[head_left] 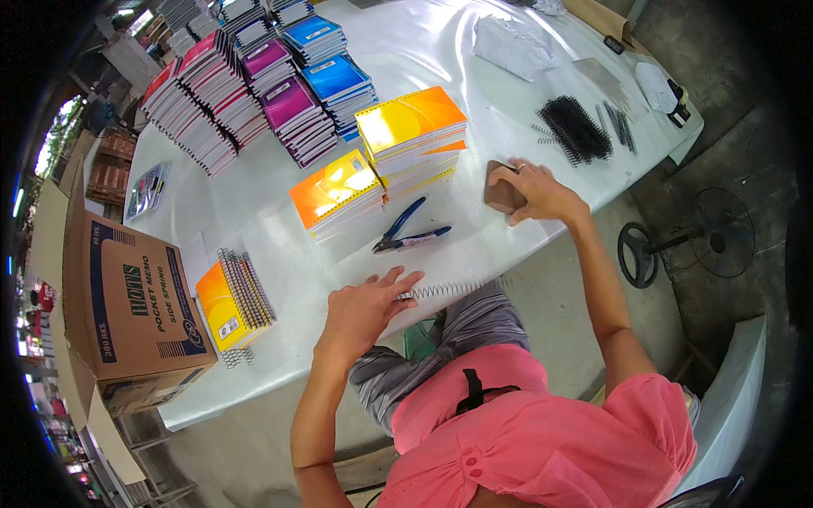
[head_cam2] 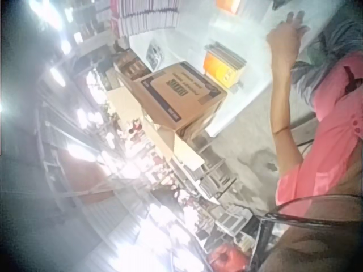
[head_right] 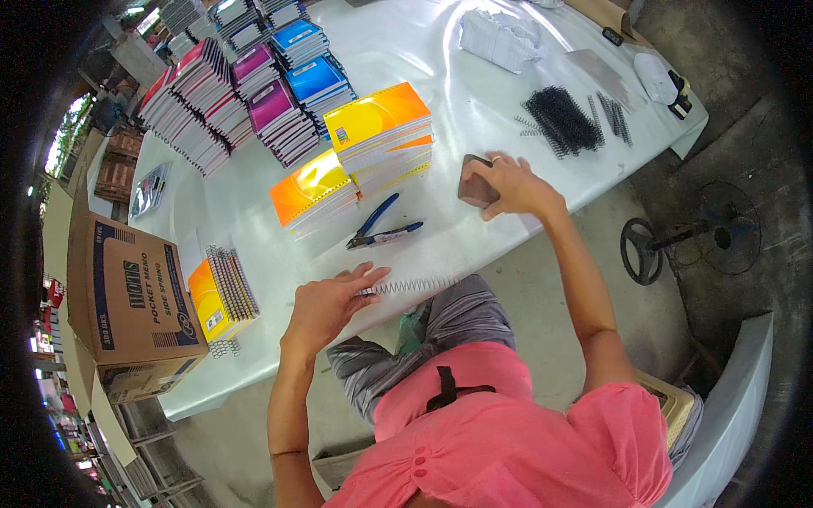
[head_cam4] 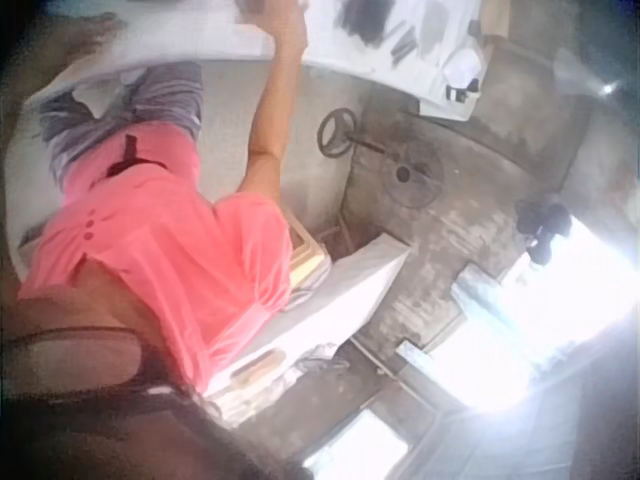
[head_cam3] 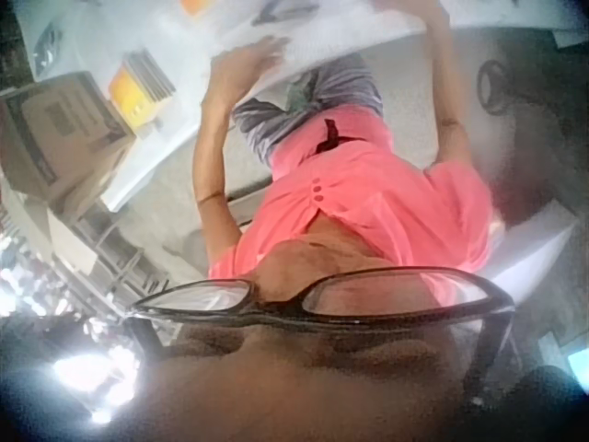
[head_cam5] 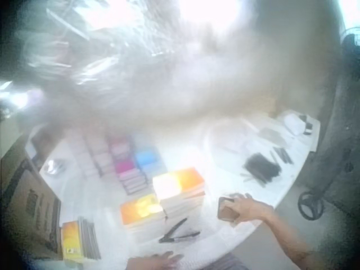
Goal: The person prepares spiral notebooks by using pliers to trim the wire and then smoothing the edges with a small block.
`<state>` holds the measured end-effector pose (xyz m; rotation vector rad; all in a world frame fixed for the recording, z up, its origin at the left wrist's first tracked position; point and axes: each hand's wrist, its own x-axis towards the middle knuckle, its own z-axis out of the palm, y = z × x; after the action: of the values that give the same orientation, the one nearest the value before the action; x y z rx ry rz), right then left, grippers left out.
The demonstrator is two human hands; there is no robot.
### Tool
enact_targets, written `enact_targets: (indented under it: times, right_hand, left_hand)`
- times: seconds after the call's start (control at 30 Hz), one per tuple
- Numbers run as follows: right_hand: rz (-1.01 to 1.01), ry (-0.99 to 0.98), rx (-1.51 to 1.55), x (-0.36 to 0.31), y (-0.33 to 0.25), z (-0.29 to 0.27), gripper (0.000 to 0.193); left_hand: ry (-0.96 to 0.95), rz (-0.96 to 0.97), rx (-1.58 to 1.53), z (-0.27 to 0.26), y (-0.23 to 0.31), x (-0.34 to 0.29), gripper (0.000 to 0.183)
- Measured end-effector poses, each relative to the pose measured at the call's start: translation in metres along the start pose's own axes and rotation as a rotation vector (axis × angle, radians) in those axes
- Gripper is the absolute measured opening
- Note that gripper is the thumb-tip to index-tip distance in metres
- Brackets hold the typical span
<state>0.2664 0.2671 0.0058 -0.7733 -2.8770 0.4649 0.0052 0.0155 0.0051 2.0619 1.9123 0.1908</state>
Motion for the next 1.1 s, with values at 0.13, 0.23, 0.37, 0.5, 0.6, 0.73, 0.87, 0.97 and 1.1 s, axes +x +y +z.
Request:
enact_targets:
  times: [0.13, 0.23, 0.37, 0.5, 0.6, 0.73, 0.87, 0.97, 1.1]
  right_hand:
    - [-0.051, -0.181, 0.307, 0.012, -0.013, -0.015, 0.047]
    - [-0.499, -0.424, 0.909, 0.043, -0.051, -0.001, 0.052]
    - [-0.434, -0.76, 0.715, 0.084, -0.088, 0.04, 0.053]
    - [-0.527, -0.762, 1.075, 0.092, -0.089, 0.033, 0.057]
    - [-0.457, -0.695, 0.705, 0.101, -0.09, 0.044, 0.059]
    - [-0.493, -0.716, 0.939, 0.103, -0.093, 0.042, 0.06]
    - [-0.547, -0.663, 0.922, 0.111, -0.093, 0.045, 0.061]
    - [-0.549, -0.705, 0.929, 0.112, -0.099, 0.037, 0.061]
    - [-0.497, -0.672, 0.764, 0.122, -0.097, 0.055, 0.062]
  left_hand:
    - [0.132, -0.03, 0.055, 0.004, -0.001, -0.003, 0.065]
    - [0.146, -0.16, 0.08, 0.004, -0.005, -0.008, 0.082]
    - [0.222, -0.179, 0.021, 0.004, -0.012, -0.012, 0.094]
    - [0.248, -0.222, -0.003, 0.003, -0.018, -0.009, 0.094]
    - [0.26, -0.183, 0.025, -0.001, -0.022, -0.008, 0.093]
    - [0.195, -0.271, 0.01, -0.003, -0.024, -0.006, 0.094]
    - [0.197, -0.314, -0.002, -0.007, -0.022, -0.01, 0.09]
    - [0.392, -0.206, 0.085, 0.002, -0.033, -0.013, 0.088]
    - [0.314, -0.299, 0.023, 0.0, -0.033, -0.019, 0.087]
